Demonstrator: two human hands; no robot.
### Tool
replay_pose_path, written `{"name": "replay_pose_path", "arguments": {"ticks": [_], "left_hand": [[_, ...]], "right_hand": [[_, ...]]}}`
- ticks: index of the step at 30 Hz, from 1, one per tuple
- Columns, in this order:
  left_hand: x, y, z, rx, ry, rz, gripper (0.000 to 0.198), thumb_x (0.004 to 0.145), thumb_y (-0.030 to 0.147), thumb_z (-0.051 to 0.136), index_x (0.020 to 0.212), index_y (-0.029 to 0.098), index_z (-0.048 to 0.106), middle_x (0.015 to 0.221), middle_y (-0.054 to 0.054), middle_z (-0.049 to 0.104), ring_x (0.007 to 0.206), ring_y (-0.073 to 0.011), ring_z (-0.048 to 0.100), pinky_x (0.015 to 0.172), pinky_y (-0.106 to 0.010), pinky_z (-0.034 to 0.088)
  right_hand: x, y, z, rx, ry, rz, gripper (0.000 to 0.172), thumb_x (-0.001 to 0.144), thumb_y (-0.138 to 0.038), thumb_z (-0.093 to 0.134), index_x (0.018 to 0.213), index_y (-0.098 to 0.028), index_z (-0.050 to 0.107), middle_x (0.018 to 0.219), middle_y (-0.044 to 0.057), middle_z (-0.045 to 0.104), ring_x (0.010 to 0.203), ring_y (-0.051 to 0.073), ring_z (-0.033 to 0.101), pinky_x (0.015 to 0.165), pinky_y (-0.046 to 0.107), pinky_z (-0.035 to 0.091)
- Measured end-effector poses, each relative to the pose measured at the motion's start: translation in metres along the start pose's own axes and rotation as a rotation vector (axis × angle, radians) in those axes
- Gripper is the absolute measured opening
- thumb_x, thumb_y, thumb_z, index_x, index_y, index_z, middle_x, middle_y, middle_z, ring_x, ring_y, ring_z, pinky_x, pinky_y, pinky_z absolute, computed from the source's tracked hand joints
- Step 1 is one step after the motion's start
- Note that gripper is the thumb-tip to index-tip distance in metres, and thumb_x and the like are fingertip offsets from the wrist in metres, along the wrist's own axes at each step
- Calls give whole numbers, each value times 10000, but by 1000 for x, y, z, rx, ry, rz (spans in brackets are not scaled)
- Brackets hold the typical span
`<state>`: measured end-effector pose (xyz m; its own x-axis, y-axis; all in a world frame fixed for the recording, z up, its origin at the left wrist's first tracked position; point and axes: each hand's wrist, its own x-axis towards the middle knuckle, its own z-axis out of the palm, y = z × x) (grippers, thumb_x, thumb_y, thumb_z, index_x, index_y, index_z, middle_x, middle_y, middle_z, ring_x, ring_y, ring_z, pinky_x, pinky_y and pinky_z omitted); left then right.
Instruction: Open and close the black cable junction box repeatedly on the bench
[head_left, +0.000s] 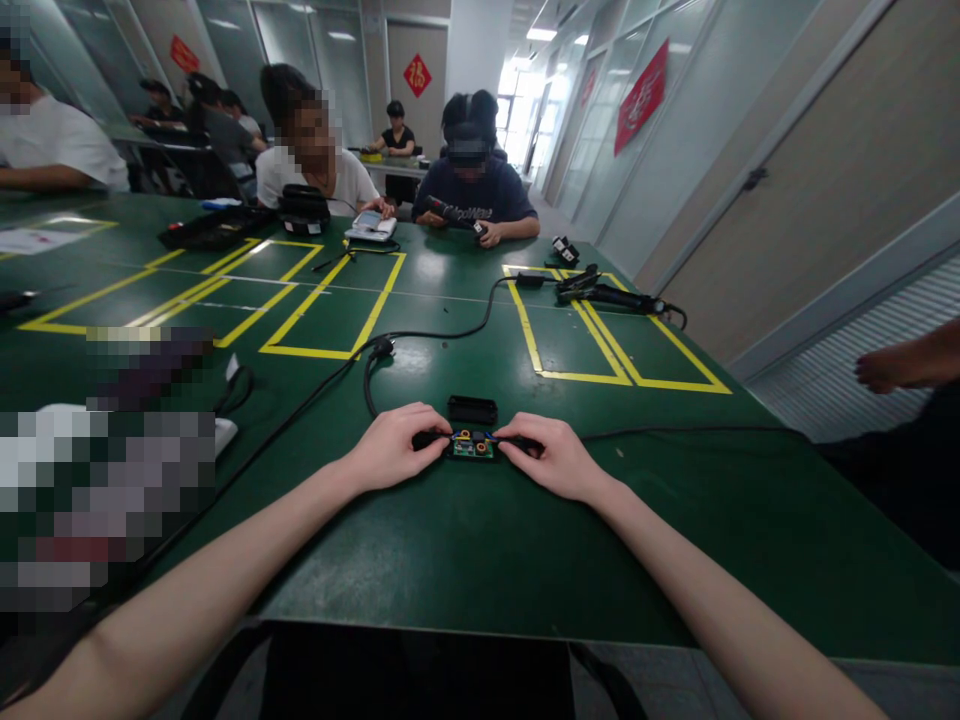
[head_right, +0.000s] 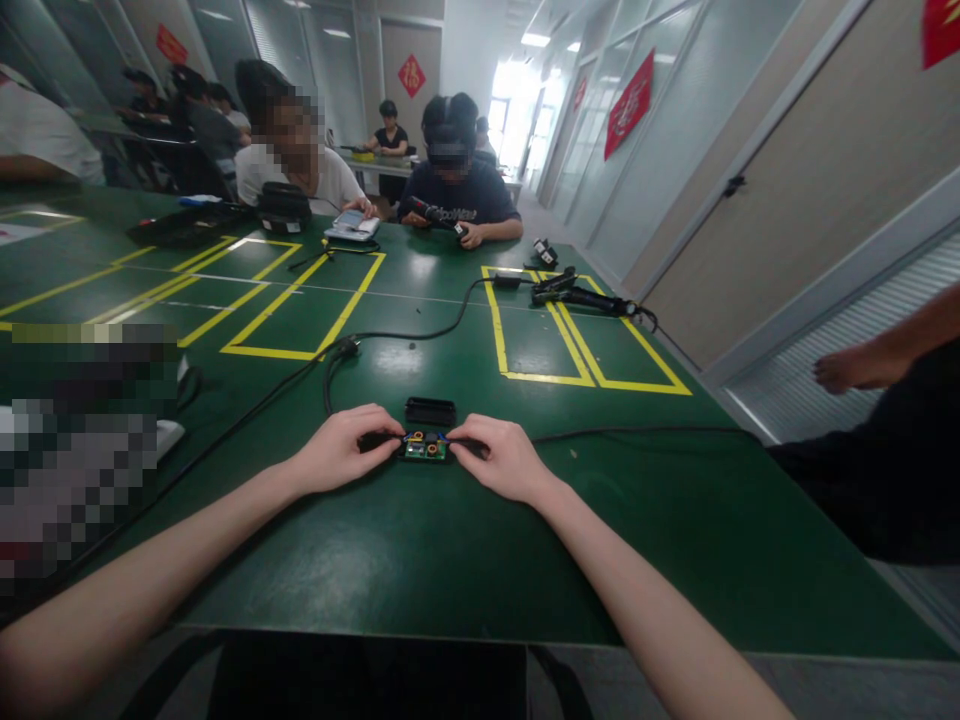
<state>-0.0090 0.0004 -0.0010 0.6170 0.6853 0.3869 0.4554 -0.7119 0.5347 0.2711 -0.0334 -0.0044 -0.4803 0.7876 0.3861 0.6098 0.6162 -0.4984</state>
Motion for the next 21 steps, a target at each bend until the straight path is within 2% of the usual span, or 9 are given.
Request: {"name": "replay_pose_path", "arguments": {"ticks": [3,6,10,15,18,21], "left_hand": [[0,-1,-1,6,-34,13,106,952,221,637,951,196,740,928,-44,737,845,-186,693,770,-295,550],[0,0,-1,14,-50,44,134,973,223,607,946,194,735,936,-49,737,866,-190,692,783,-299,550],[1,1,-3,66,-78,92,177,999,215,550,925,194,710,913,-45,719,853,-187,672,776,-294,538],[2,5,-8,157,-123,135,166,972,201,540,922,192,699,924,-51,700,848,-191,656,776,-296,528],[2,7,-9,178,-118,146,175,968,230,550,920,188,712,914,-57,713,852,-202,659,785,-319,530],[3,5,-6,160,10,87,183,975,241,565,888,192,718,870,-48,723,839,-207,665,799,-339,530]], "right_hand": [[0,1,0,34,-23,-30,182,993,-236,575,1006,-201,753,862,47,714,688,155,643,628,270,497],[0,2,-2,19,-27,-79,190,1003,-229,570,1029,-205,757,913,61,727,795,181,690,710,299,541],[0,0,-6,-140,-50,-169,245,1031,-233,531,1064,-208,772,969,91,744,874,217,687,765,355,561],[-1,-1,-9,-311,-108,-247,299,1017,-191,503,1146,-193,773,994,110,747,862,239,658,760,389,544],[-1,-1,-6,-257,-40,-234,274,1005,-196,525,1100,-212,782,991,99,747,852,231,660,755,386,538],[2,3,0,-138,132,-136,260,1012,-208,527,1041,-215,785,974,91,734,870,224,677,781,380,552]]}}
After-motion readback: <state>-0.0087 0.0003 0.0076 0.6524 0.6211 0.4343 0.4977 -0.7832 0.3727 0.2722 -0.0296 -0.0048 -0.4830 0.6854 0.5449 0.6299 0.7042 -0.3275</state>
